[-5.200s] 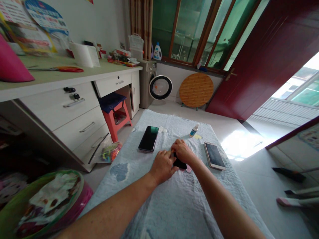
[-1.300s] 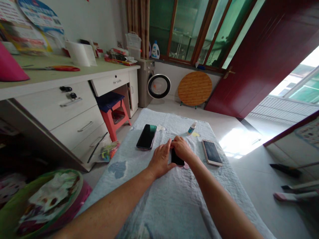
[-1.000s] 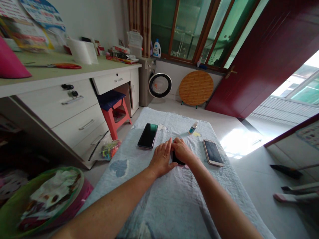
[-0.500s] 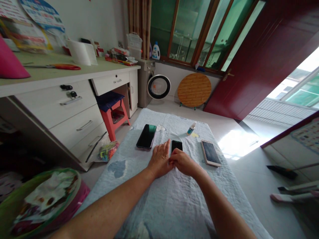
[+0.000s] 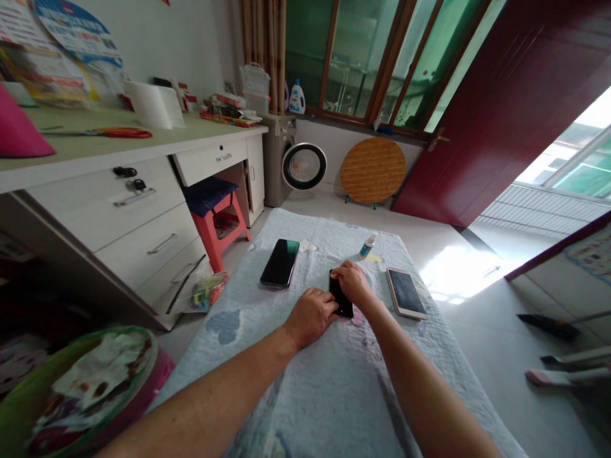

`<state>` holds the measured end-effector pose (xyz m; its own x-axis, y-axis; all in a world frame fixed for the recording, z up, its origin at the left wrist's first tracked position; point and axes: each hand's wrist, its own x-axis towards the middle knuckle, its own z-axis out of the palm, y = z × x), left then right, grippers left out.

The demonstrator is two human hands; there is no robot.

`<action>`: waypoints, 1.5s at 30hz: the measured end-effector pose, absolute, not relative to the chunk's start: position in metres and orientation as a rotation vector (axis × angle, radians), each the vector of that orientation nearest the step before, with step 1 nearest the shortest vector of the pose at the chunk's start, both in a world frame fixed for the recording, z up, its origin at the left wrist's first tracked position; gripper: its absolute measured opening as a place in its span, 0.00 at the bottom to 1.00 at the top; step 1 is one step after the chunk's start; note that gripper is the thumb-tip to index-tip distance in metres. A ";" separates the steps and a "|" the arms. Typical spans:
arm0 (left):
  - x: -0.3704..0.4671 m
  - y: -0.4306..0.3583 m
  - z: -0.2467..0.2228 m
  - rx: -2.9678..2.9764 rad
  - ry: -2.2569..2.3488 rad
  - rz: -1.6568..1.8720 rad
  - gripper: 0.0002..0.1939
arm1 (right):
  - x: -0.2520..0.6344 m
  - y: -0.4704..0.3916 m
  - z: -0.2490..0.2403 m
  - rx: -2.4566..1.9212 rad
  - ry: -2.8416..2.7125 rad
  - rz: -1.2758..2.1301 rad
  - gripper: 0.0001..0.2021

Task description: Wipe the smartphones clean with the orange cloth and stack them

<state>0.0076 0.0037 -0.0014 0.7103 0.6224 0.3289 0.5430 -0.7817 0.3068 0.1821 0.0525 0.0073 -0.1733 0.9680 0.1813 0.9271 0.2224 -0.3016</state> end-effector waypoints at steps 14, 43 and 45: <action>0.008 0.003 -0.005 2.814 0.950 0.582 0.07 | 0.176 0.037 0.021 -1.397 -2.620 0.311 0.10; 0.012 0.000 -0.004 2.801 0.998 0.510 0.05 | 0.188 0.092 0.021 -1.959 -2.390 0.171 0.15; 0.012 0.000 -0.005 2.804 1.005 0.522 0.05 | 0.196 0.090 0.019 -1.999 -2.349 0.167 0.15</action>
<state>0.0116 -0.0002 -0.0046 0.7205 0.6342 0.2804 0.5938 -0.7731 0.2228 0.1955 0.0895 0.0190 -0.1614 0.9864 -0.0302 0.9808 0.1569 -0.1161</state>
